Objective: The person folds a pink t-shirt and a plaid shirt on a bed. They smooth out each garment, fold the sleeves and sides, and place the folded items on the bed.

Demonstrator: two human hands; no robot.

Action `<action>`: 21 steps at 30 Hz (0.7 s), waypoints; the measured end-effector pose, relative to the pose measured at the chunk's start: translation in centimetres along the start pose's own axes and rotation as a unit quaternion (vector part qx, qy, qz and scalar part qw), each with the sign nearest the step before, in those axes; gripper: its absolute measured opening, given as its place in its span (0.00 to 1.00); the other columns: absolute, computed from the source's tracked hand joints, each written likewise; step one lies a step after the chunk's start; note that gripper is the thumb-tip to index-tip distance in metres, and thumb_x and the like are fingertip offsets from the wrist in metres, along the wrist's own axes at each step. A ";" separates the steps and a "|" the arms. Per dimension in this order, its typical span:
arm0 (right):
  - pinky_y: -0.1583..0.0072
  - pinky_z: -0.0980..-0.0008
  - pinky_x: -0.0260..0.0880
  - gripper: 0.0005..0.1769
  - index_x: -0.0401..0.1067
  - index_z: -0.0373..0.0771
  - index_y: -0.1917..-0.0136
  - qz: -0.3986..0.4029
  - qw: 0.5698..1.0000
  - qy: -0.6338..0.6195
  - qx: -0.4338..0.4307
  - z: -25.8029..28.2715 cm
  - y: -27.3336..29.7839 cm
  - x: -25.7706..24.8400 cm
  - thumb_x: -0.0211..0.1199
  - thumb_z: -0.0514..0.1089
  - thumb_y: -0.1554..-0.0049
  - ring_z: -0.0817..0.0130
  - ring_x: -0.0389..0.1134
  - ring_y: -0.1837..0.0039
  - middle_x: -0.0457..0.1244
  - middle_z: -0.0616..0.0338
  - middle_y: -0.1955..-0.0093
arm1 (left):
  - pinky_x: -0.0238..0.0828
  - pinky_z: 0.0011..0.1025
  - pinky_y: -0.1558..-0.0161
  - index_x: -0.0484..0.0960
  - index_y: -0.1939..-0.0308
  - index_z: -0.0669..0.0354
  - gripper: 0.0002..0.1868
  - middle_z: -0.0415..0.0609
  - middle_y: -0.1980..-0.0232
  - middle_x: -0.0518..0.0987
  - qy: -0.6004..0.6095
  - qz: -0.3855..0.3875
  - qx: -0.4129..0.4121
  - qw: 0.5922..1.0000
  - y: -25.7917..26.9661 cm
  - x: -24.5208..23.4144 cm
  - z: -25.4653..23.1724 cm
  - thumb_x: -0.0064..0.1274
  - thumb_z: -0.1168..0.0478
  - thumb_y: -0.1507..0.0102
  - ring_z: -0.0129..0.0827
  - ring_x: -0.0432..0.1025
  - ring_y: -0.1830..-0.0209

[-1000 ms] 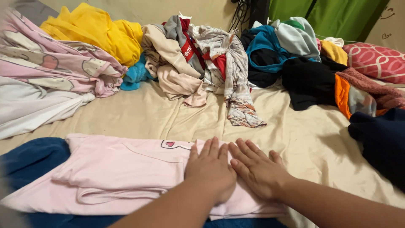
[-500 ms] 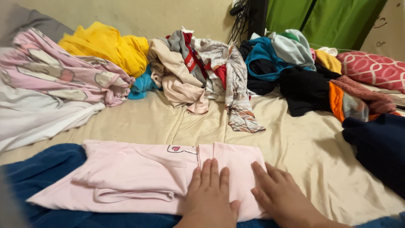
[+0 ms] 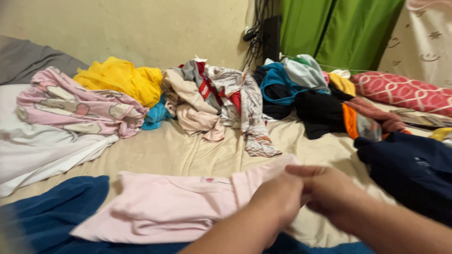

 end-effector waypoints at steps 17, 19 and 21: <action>0.54 0.70 0.72 0.29 0.77 0.42 0.33 0.251 0.908 0.269 -0.202 4.7 7.4 10.6 0.66 0.38 0.49 0.73 0.70 0.60 0.71 0.54 0.58 | 0.80 0.53 0.51 0.72 0.38 0.75 0.22 0.67 0.45 0.81 0.430 -0.007 -0.086 0.899 -1.9 -17.3 8.6 0.41 0.61 0.31 0.55 0.80 0.50; 0.52 0.68 0.75 0.24 0.76 0.43 0.35 0.191 0.913 0.304 -0.193 3.6 6.4 10.6 0.67 0.43 0.46 0.69 0.73 0.57 0.71 0.52 0.53 | 0.81 0.52 0.50 0.71 0.36 0.71 0.22 0.65 0.44 0.82 0.392 -0.031 -0.080 0.916 -1.3 -19.2 9.6 0.43 0.63 0.32 0.52 0.81 0.51; 0.46 0.68 0.73 0.23 0.76 0.40 0.35 0.173 0.861 0.322 -0.355 3.4 5.9 10.7 0.65 0.46 0.43 0.67 0.70 0.48 0.69 0.53 0.42 | 0.80 0.52 0.48 0.70 0.34 0.63 0.21 0.61 0.43 0.82 0.334 -0.104 -0.071 0.934 -0.3 -21.0 10.4 0.44 0.67 0.32 0.49 0.81 0.50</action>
Point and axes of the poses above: each hand's wrist, its own y-axis away from the middle knuckle, its own x-axis out of the palm, z = x × y, the point moved 3 cm from there along -y, towards the middle knuckle
